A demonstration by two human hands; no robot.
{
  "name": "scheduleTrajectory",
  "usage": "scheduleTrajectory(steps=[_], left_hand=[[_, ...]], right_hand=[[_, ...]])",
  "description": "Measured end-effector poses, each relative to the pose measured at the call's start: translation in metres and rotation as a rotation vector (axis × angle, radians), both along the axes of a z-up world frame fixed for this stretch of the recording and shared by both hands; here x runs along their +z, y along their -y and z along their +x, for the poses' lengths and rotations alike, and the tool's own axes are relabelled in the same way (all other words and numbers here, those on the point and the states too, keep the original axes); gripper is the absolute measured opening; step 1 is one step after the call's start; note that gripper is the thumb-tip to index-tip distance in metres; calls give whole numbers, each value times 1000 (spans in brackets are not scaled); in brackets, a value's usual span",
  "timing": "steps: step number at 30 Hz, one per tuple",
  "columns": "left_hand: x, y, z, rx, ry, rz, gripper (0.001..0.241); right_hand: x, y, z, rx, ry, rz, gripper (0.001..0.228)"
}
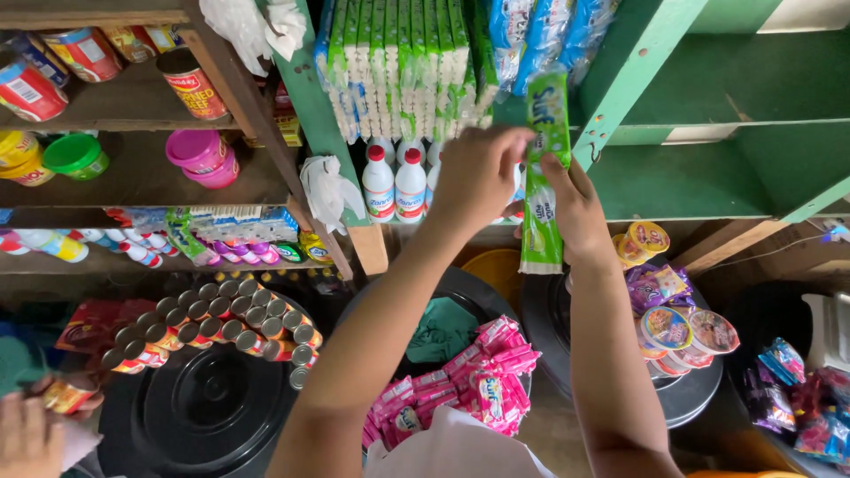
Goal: Cleaning detergent sachets with a cloth and organizing them on the grocery store shelves.
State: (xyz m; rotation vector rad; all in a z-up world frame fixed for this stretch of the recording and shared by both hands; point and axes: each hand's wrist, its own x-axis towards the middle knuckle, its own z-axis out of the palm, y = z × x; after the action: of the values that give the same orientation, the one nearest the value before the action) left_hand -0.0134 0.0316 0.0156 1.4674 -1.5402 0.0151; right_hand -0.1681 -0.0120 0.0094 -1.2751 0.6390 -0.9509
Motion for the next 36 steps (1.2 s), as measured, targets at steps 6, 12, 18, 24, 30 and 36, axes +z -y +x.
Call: scheduleTrajectory(steps=[6, 12, 18, 24, 30, 36], left_hand=[[23, 49, 45, 342, 679, -142, 34], [40, 30, 78, 519, 936, -157, 15], [30, 28, 92, 407, 837, -197, 22], [27, 31, 95, 316, 740, -274, 29], [27, 24, 92, 302, 704, -276, 25], [46, 21, 77, 311, 644, -233, 22]], right_hand=[[1, 4, 8, 96, -89, -62, 43], [4, 21, 22, 136, -155, -347, 43], [39, 37, 41, 107, -297, -666, 47], [46, 77, 66, 102, -607, -579, 44], [21, 133, 81, 108, -489, -1111, 48], [58, 84, 67, 233, -714, -489, 73]])
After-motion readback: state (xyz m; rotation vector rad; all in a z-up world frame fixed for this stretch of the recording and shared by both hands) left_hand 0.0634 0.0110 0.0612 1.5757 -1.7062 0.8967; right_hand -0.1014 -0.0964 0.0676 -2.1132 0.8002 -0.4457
